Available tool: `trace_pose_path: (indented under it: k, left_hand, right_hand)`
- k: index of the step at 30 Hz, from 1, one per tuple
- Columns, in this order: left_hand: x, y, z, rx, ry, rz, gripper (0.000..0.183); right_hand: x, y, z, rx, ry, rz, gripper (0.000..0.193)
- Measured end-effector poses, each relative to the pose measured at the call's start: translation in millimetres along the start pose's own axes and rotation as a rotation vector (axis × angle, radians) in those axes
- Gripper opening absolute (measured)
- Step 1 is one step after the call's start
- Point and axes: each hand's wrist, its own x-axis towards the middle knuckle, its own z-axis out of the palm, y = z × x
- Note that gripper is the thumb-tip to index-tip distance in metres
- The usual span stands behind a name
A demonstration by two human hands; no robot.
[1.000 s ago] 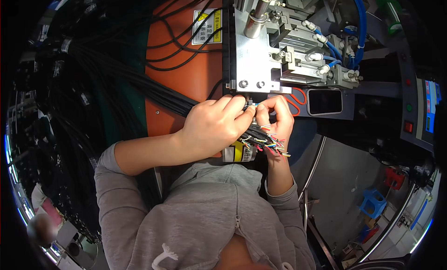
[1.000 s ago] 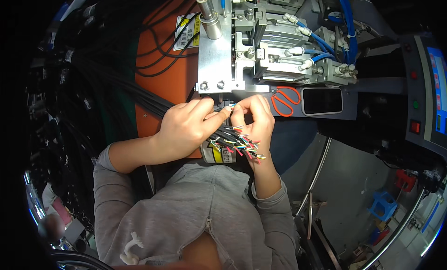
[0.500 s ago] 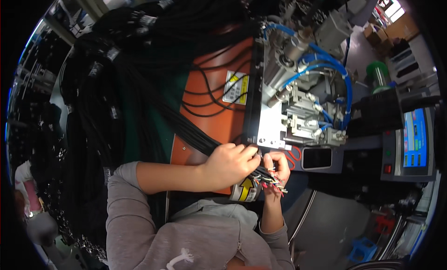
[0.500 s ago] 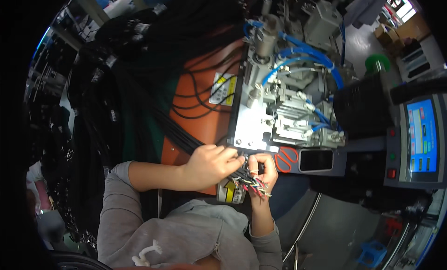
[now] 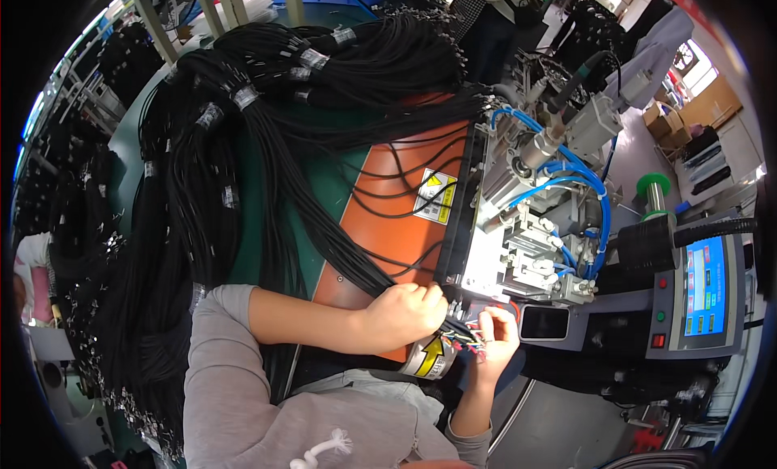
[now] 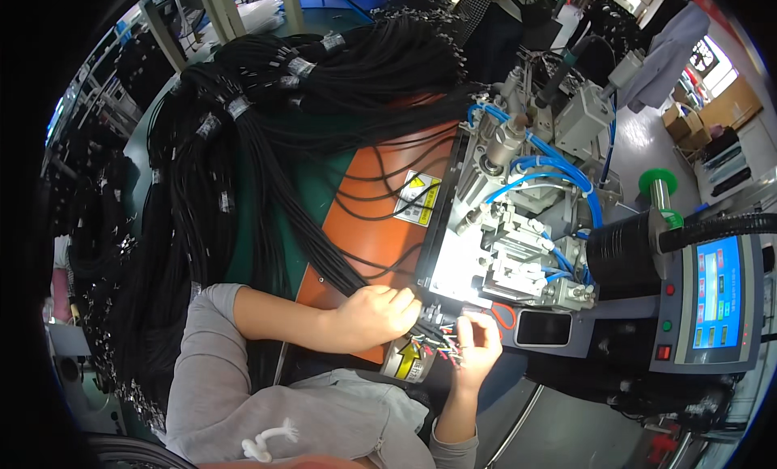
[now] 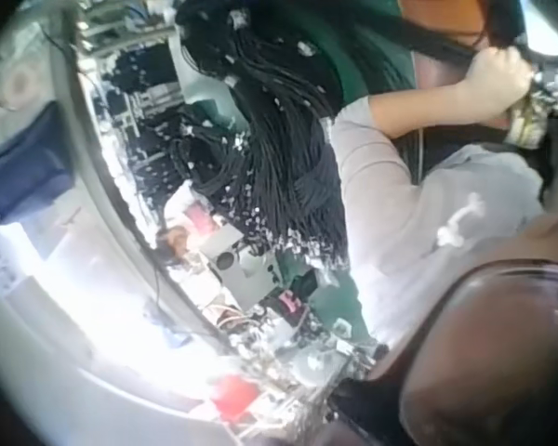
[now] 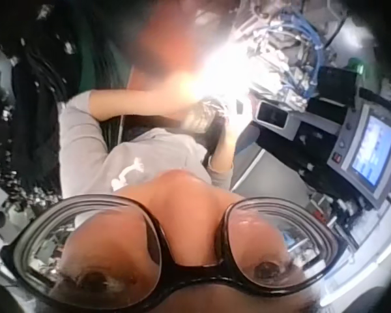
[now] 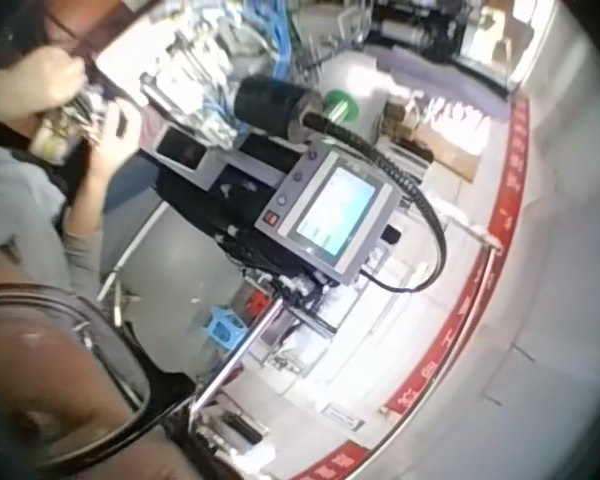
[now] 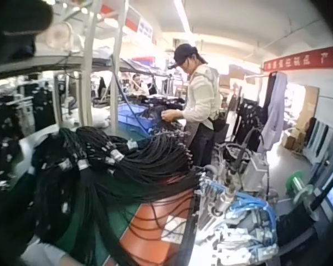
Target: The person repeatedly picks up black cables from a pile, strips the ends, and crimps connectors onto the exposed wires using a crimping machine. They then place the finished cables back onto the pile.
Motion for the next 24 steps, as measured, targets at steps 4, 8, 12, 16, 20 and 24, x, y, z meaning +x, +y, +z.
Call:
trace_pose_path:
  k: [4, 8, 12, 16, 20, 24]
  left_hand:
    - [7.2, -19.8, 17.5, -0.092, 0.189, 0.166, 0.023]
    - [4.4, -16.9, 14.4, -0.195, 0.160, 0.154, 0.028]
    - [5.0, -10.6, 6.7, -0.284, 0.268, 0.147, 0.027]
    - [8.5, -12.3, -10.4, -0.389, 0.454, 0.147, 0.031]
    - [8.8, -9.9, -18.9, -0.445, 0.360, 0.095, 0.035]
    - [4.7, -11.3, -8.5, -0.439, 0.269, 0.109, 0.031]
  right_hand:
    - [-6.4, -2.3, -7.2, -0.024, -0.239, -0.150, 0.042]
    - [-5.6, -5.7, -2.6, 0.101, -0.299, -0.200, 0.028]
    - [-2.1, -4.0, 3.7, 0.132, -0.320, -0.265, 0.020]
    - [0.8, -6.1, 8.8, 0.188, -0.194, -0.185, 0.015]
    - [-4.1, -18.6, 13.8, 0.153, -0.210, -0.310, 0.019]
    - [-6.6, -34.0, 42.5, 0.079, -0.044, -0.483, 0.026]
